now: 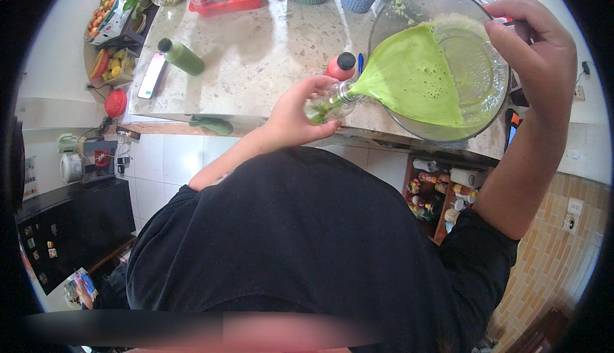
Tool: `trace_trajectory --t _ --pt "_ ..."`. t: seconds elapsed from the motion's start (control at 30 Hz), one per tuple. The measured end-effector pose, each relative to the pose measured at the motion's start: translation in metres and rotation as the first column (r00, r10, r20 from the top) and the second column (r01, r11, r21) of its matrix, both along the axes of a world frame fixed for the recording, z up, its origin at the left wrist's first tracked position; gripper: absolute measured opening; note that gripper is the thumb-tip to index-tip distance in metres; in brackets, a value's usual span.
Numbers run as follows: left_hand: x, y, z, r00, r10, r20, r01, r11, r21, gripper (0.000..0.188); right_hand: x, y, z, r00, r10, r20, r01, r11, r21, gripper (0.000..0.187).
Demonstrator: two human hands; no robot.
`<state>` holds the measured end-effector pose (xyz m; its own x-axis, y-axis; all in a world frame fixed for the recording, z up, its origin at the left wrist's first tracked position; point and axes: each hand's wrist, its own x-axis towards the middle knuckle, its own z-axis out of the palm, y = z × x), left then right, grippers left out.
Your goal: The person pours green juice from a pitcher into a plastic bottle, caps it, and retrieves a bowl of food from a refrigerator. They place the bottle and food container into a plastic bag and hand it to a delivery person.
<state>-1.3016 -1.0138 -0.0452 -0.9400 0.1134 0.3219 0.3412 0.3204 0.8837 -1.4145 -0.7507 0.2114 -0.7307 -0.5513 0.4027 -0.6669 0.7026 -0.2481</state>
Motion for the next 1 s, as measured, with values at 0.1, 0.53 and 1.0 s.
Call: trace_trajectory --t 0.1,0.53,1.0 --pt "0.000 0.000 -0.001 1.000 -0.010 -0.010 0.011 1.000 0.014 0.056 0.001 -0.002 0.006 1.000 0.007 0.002 -0.007 1.000 0.029 0.016" --pt "0.002 0.000 -0.003 1.000 -0.014 -0.011 0.015 1.000 0.021 0.058 0.011 -0.020 0.025 0.997 0.052 -0.060 -0.042 0.986 0.164 0.019" --pt "0.004 -0.002 -0.001 1.000 0.000 -0.024 0.002 0.995 0.102 0.059 0.015 -0.035 0.036 0.990 0.118 -0.082 -0.106 0.986 0.130 0.018"
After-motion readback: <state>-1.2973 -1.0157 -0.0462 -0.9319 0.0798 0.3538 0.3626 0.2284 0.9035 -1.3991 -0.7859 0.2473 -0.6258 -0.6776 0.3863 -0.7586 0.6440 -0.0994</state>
